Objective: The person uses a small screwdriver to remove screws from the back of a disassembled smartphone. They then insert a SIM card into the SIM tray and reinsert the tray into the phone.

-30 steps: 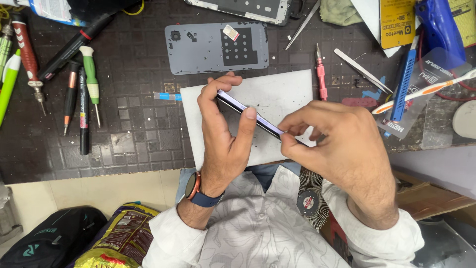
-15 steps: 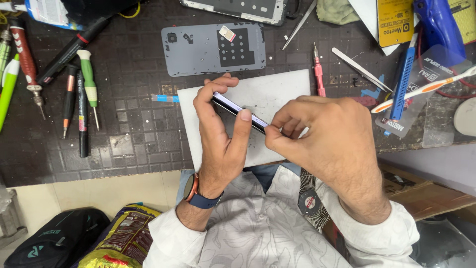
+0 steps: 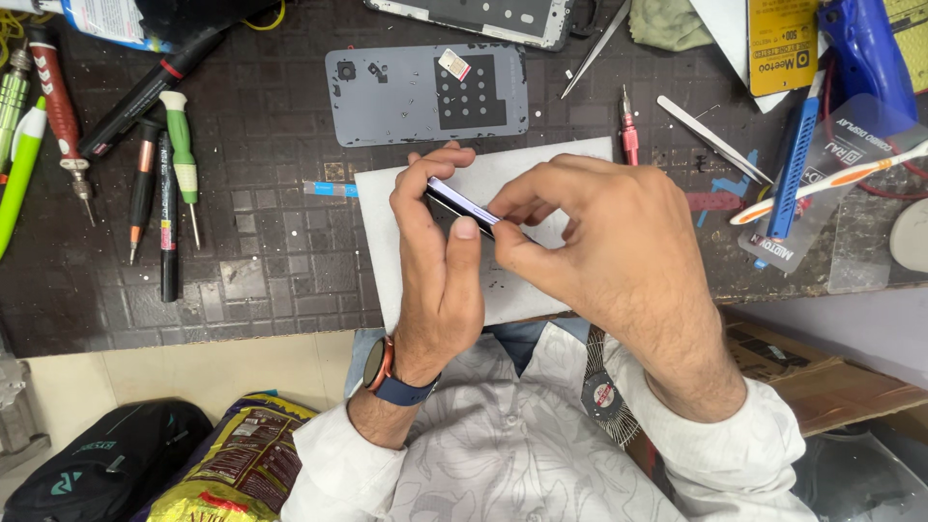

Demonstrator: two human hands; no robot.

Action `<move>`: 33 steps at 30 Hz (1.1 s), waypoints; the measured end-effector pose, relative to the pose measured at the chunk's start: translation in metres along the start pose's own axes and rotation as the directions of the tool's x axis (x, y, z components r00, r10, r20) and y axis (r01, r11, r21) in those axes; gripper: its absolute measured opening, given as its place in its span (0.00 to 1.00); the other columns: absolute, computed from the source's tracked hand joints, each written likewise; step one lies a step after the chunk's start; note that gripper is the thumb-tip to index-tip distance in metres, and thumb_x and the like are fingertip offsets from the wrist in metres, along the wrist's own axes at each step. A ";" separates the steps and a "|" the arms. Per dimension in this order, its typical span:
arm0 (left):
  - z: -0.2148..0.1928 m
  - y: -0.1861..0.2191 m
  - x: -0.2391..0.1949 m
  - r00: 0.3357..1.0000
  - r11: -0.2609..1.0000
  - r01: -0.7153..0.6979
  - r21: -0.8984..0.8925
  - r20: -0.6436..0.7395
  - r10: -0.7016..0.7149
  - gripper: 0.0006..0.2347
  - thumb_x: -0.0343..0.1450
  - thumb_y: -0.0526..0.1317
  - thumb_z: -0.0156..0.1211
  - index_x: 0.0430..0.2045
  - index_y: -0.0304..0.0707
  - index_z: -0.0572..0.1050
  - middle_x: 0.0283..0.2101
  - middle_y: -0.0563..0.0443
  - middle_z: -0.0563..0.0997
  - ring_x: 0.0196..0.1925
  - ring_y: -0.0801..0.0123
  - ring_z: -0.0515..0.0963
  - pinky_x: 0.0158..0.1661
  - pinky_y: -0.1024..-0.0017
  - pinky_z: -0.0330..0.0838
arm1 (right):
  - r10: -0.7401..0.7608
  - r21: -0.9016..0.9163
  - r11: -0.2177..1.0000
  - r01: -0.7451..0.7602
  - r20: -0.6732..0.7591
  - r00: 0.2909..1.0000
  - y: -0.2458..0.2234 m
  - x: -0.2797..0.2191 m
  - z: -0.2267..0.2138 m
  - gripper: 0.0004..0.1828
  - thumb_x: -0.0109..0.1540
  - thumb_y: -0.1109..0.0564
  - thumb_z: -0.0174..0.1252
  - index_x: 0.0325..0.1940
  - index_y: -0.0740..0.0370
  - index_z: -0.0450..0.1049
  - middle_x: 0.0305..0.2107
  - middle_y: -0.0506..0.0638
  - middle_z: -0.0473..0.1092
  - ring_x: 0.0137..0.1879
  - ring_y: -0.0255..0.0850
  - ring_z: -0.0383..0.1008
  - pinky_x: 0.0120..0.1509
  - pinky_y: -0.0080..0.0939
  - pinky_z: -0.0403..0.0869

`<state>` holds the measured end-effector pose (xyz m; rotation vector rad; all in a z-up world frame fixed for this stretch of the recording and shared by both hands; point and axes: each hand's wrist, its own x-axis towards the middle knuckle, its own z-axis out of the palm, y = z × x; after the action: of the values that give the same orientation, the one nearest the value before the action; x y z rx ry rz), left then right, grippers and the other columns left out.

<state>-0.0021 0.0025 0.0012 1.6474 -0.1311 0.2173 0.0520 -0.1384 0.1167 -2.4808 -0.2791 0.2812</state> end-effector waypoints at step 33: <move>0.006 0.007 -0.001 0.997 0.997 0.001 0.076 0.082 -0.007 0.47 0.69 0.36 0.72 0.69 0.25 0.34 0.68 0.27 0.59 0.74 0.48 0.63 0.78 0.53 0.44 | -0.193 -0.148 0.964 0.221 0.179 0.965 -0.012 0.068 0.008 0.11 0.52 0.51 0.69 0.32 0.58 0.85 0.22 0.53 0.78 0.25 0.48 0.79 0.34 0.47 0.78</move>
<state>-0.0040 -0.0039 0.0072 1.7330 -0.1843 0.1528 0.1135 -0.1063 0.1087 -2.5689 -0.6526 0.3872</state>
